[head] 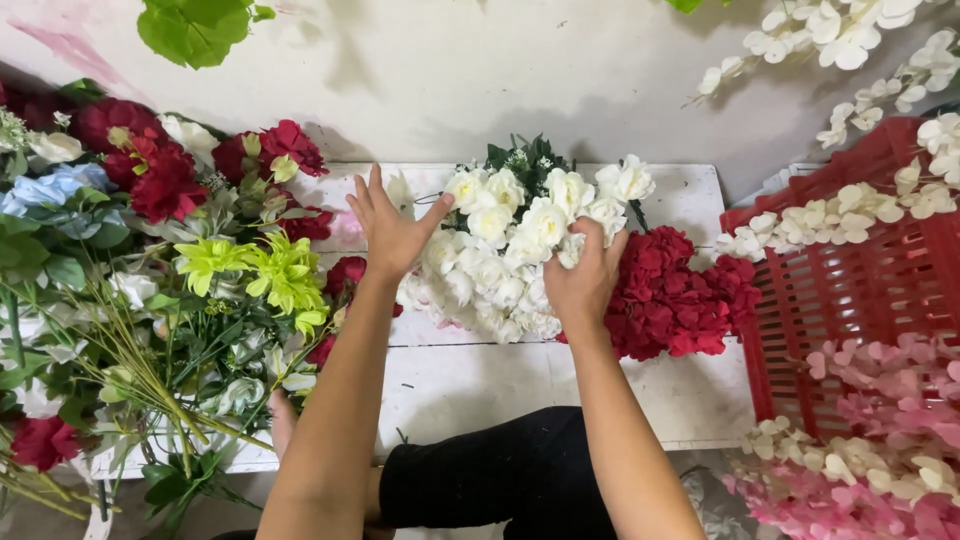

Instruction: Selecting white artificial flower stems from a pile and arranging them into a bouquet by hand.

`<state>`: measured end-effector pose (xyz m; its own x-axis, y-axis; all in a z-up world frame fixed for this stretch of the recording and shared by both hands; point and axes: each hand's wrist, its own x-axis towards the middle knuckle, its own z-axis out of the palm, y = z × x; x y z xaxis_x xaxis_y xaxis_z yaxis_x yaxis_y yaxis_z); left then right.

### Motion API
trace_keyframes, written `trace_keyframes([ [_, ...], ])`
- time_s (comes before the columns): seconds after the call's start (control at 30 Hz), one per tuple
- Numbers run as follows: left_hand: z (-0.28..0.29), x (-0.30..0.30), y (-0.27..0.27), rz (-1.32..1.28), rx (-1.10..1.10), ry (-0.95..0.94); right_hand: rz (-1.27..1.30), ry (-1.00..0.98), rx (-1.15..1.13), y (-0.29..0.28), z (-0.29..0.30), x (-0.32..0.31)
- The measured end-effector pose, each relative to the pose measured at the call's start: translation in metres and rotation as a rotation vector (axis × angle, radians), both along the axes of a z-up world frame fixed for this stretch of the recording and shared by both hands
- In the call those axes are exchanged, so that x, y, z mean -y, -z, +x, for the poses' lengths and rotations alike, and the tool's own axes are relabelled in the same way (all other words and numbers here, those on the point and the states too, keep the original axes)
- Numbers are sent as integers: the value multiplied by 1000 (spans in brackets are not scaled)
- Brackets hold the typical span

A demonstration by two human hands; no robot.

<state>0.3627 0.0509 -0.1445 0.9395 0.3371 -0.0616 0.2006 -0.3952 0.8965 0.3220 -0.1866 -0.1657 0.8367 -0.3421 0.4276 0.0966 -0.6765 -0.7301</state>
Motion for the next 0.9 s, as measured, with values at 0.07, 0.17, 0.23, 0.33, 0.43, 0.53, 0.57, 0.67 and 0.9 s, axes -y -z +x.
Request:
trace_keyframes([
  [0.07,18,-8,20,-118,-38,36,32,22,41,4,3,2],
  [0.17,19,-4,18,-192,-99,118,127,60,122,7,13,8],
  [0.23,13,6,13,-149,-119,152,188,64,163,-2,19,7],
  [0.33,2,24,17,-81,-6,173,267,73,279,-31,20,0],
  [0.43,-18,39,28,84,131,271,223,73,438,-60,21,-2],
  [0.53,-38,58,36,147,249,311,241,69,525,-79,19,-7],
  [0.57,-45,63,32,76,266,320,161,47,551,-83,18,-12],
  [0.67,-59,72,20,10,327,285,-59,-37,347,-83,3,-26],
  [0.9,-52,59,-3,52,40,199,-243,-119,-413,12,-1,-7],
])
